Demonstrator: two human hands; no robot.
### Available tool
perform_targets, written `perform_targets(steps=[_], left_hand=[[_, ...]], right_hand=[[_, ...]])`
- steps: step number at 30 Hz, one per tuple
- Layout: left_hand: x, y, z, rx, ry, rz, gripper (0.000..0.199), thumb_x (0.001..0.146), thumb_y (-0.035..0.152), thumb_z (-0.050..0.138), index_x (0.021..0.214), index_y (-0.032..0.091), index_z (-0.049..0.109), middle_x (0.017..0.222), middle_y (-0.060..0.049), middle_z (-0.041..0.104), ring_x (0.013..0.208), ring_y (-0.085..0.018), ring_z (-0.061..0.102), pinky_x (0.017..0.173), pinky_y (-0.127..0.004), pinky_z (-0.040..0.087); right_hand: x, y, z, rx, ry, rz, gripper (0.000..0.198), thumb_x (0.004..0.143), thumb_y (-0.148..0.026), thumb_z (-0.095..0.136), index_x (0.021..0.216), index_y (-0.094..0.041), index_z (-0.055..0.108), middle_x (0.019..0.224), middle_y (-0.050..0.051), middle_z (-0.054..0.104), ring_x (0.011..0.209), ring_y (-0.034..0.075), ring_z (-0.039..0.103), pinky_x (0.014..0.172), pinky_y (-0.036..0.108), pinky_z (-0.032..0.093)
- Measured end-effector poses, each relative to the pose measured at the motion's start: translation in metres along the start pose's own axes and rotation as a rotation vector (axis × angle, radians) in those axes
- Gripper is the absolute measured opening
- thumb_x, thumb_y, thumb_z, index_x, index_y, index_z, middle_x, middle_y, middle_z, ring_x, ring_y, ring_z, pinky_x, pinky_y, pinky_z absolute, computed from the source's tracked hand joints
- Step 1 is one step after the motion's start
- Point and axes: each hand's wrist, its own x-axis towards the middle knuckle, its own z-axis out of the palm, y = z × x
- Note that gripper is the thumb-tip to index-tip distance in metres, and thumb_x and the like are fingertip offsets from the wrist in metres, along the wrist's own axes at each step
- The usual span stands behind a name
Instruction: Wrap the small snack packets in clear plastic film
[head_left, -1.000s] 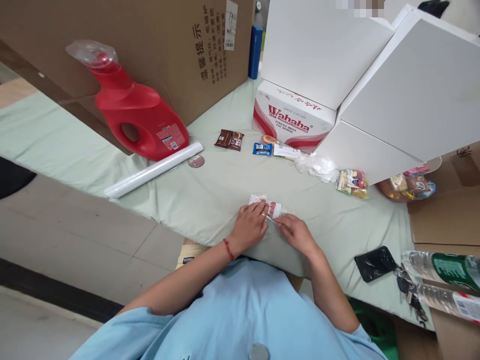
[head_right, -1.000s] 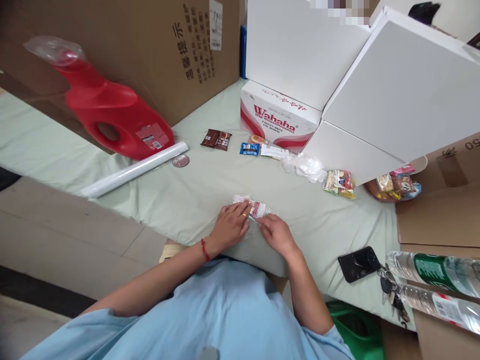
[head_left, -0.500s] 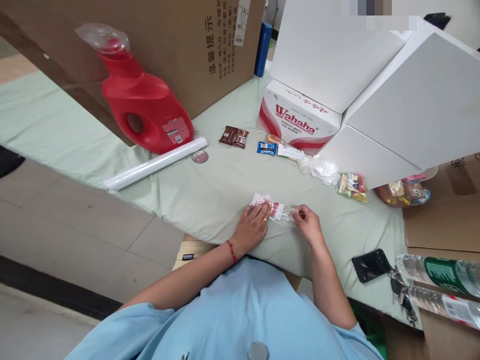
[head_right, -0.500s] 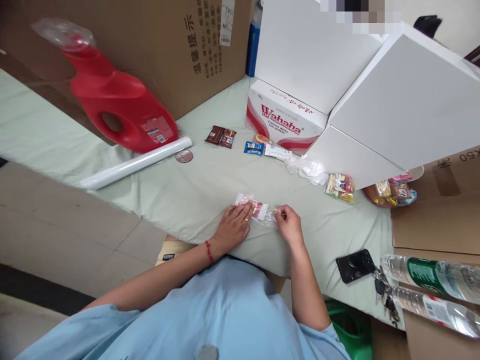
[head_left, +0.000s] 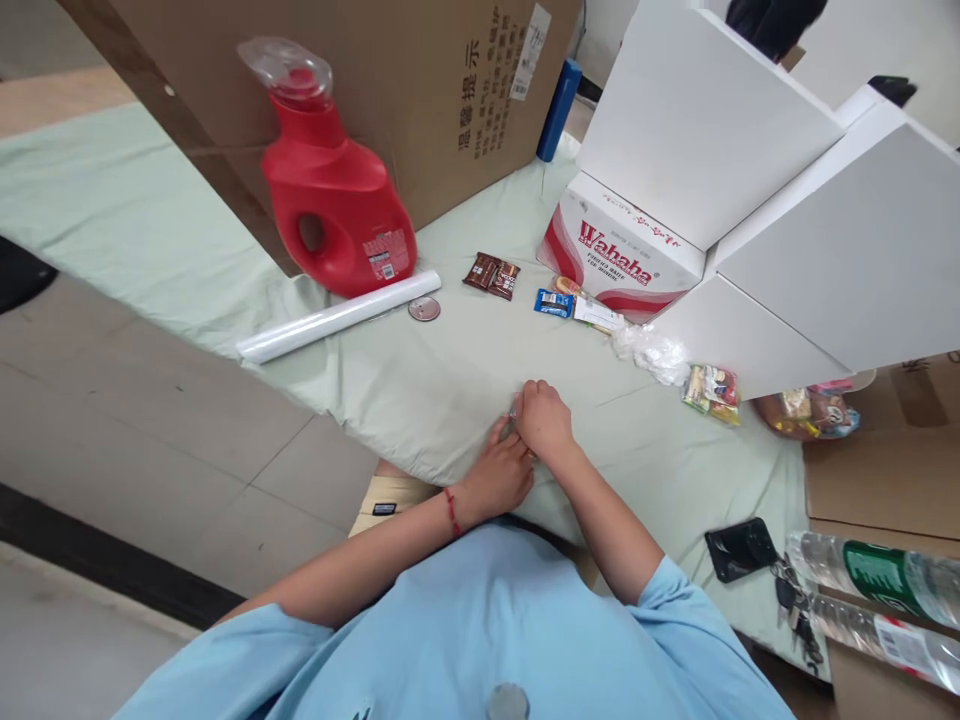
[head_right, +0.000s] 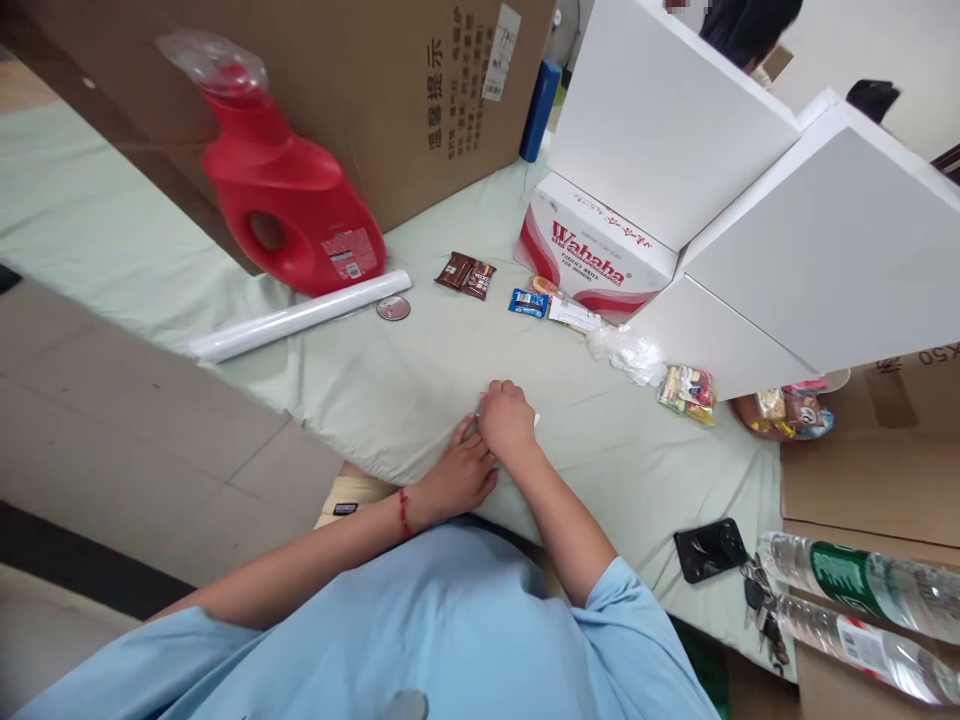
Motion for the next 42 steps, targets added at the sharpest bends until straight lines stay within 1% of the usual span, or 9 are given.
perform_targets(steps=[5, 12, 19, 23, 26, 28, 32, 36, 42], left_hand=[[-0.035, -0.010, -0.010, -0.143, 0.044, 0.045, 0.038, 0.091, 0.014, 0.057, 0.126, 0.016, 0.070, 0.138, -0.013, 0.068, 0.143, -0.030, 0.049, 0.128, -0.056, 0.031], [-0.044, -0.014, -0.018, -0.399, 0.191, 0.006, 0.029, 0.095, 0.009, 0.050, 0.109, 0.019, 0.073, 0.118, -0.010, 0.075, 0.130, -0.027, 0.059, 0.112, -0.050, 0.052], [-0.021, -0.015, -0.037, -0.878, 0.397, -0.479, 0.034, 0.101, 0.044, 0.057, 0.126, 0.023, 0.066, 0.134, -0.012, 0.065, 0.123, -0.024, 0.064, 0.099, -0.042, 0.059], [0.005, -0.012, -0.044, -1.111, 0.196, -0.543, 0.062, 0.088, 0.059, 0.072, 0.137, 0.023, 0.061, 0.144, -0.015, 0.063, 0.135, -0.031, 0.059, 0.111, -0.049, 0.051], [0.022, -0.001, -0.048, -1.334, -0.195, -0.537, 0.062, 0.081, 0.063, 0.079, 0.123, 0.018, 0.071, 0.126, -0.015, 0.072, 0.119, -0.032, 0.067, 0.098, -0.046, 0.057], [0.028, 0.008, -0.049, -1.403, -0.305, -0.565, 0.060, 0.079, 0.064, 0.080, 0.112, 0.015, 0.073, 0.113, -0.012, 0.075, 0.104, -0.028, 0.070, 0.089, -0.042, 0.059], [0.036, 0.027, -0.040, -1.382, -0.202, -0.586, 0.062, 0.080, 0.067, 0.078, 0.111, 0.014, 0.073, 0.107, -0.009, 0.076, 0.096, -0.023, 0.070, 0.088, -0.037, 0.058], [0.042, 0.042, -0.022, -1.276, -0.220, -0.535, 0.061, 0.085, 0.068, 0.069, 0.117, 0.017, 0.071, 0.111, -0.010, 0.076, 0.103, -0.026, 0.070, 0.092, -0.040, 0.058], [0.038, 0.023, -0.013, -0.621, 0.025, -0.400, 0.057, 0.095, 0.060, 0.056, 0.132, 0.018, 0.064, 0.134, -0.016, 0.065, 0.115, -0.028, 0.067, 0.098, -0.046, 0.058]], right_hand=[[-0.012, -0.001, 0.007, 0.005, 0.057, -0.062, 0.043, 0.102, -0.057, 0.059, 0.120, -0.018, 0.058, 0.120, 0.016, 0.063, 0.117, 0.030, 0.055, 0.081, 0.037, 0.053], [-0.015, 0.017, 0.001, 0.145, 0.111, -0.057, 0.021, 0.096, -0.020, 0.057, 0.116, -0.019, 0.063, 0.117, 0.015, 0.063, 0.111, 0.030, 0.056, 0.081, 0.038, 0.052], [-0.046, 0.076, -0.016, 1.208, 0.253, 0.137, 0.027, 0.079, -0.030, 0.064, 0.105, -0.022, 0.064, 0.092, 0.003, 0.064, 0.078, 0.019, 0.058, 0.069, 0.030, 0.050], [-0.069, 0.085, -0.007, 1.666, 0.072, 0.165, 0.030, 0.070, -0.032, 0.070, 0.098, -0.023, 0.063, 0.084, -0.002, 0.061, 0.069, 0.015, 0.054, 0.060, 0.025, 0.045], [-0.085, 0.084, 0.004, 1.743, 0.031, 0.127, 0.031, 0.070, -0.036, 0.076, 0.096, -0.024, 0.063, 0.086, -0.001, 0.062, 0.073, 0.015, 0.056, 0.065, 0.026, 0.048], [-0.093, 0.086, 0.010, 1.737, 0.050, 0.153, 0.035, 0.074, -0.045, 0.077, 0.098, -0.024, 0.063, 0.090, 0.000, 0.064, 0.079, 0.017, 0.060, 0.071, 0.028, 0.051], [-0.108, 0.098, 0.021, 1.679, 0.044, 0.226, 0.054, 0.080, -0.068, 0.073, 0.112, -0.025, 0.063, 0.103, 0.005, 0.070, 0.093, 0.021, 0.067, 0.083, 0.034, 0.057], [-0.120, 0.101, 0.032, 1.606, 0.053, 0.174, 0.049, 0.079, -0.061, 0.080, 0.108, -0.023, 0.069, 0.100, 0.004, 0.075, 0.092, 0.021, 0.069, 0.087, 0.034, 0.056], [-0.118, 0.163, 0.045, 1.616, 0.423, 0.409, 0.045, 0.075, -0.044, 0.085, 0.111, -0.025, 0.065, 0.099, 0.002, 0.074, 0.089, 0.020, 0.070, 0.081, 0.034, 0.060]])
